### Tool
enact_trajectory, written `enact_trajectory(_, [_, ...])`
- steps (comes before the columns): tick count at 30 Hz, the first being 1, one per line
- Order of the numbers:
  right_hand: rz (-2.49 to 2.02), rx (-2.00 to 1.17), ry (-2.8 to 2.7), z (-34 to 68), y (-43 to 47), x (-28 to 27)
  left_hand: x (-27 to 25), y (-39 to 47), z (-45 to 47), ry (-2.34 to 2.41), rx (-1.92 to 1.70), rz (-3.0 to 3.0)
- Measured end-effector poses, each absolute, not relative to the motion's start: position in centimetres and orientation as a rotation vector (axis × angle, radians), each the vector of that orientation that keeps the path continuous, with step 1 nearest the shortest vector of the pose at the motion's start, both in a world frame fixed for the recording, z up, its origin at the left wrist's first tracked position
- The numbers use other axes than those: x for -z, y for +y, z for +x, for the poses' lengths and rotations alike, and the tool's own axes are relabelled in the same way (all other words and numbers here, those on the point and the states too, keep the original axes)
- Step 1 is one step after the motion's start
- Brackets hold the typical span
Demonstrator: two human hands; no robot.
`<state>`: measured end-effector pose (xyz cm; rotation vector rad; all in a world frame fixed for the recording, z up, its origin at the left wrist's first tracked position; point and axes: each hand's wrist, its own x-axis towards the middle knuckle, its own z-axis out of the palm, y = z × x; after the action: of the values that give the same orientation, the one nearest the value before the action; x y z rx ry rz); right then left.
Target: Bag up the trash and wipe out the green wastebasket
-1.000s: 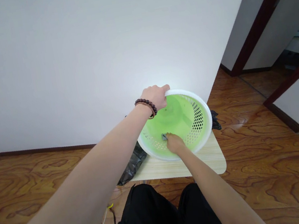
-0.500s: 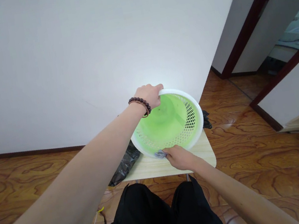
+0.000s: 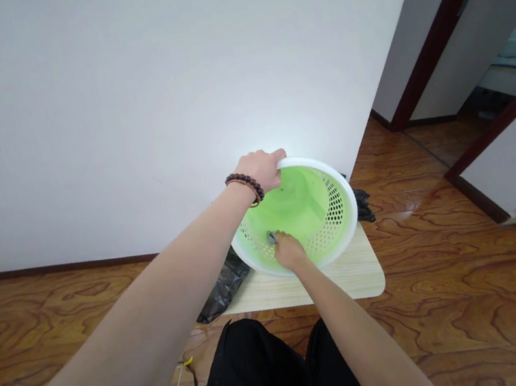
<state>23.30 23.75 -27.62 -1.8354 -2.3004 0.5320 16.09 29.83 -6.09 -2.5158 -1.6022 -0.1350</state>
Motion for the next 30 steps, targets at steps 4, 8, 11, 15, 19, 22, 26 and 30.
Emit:
enact_trajectory(4, [-1.721,-0.589,-2.341,24.4,21.5,26.5,6.1,30.0,16.4,-1.590,0.156,-2.523])
enact_trajectory(8, [-1.515,-0.649,-2.343,26.8,18.0,24.6,6.1,30.1,17.2,-1.594,0.156,-2.537])
enact_trajectory(11, [-1.353,-0.778,-2.355,28.8,15.8,22.9,6.0,30.2,17.4,-1.614,0.145,-2.537])
enact_trajectory(15, [-1.321,-0.905,-2.406,30.8,15.4,21.5,5.9,30.1,17.2,-1.621,0.151,-2.522])
enact_trajectory(19, [-1.526,-0.738,-2.270,30.2,18.3,23.0,6.0,30.1,17.1,-1.581,0.166,-2.524])
enact_trajectory(22, [-1.688,-0.599,-2.200,28.0,21.3,25.1,6.1,30.1,17.2,-1.582,0.158,-2.522])
enact_trajectory(26, [-1.825,-0.553,-2.273,24.9,23.4,26.8,6.1,30.0,17.0,-1.582,0.167,-2.524])
enact_trajectory(30, [-1.853,-0.615,-2.286,23.7,22.3,26.7,6.0,29.9,16.4,-1.651,0.148,-2.488])
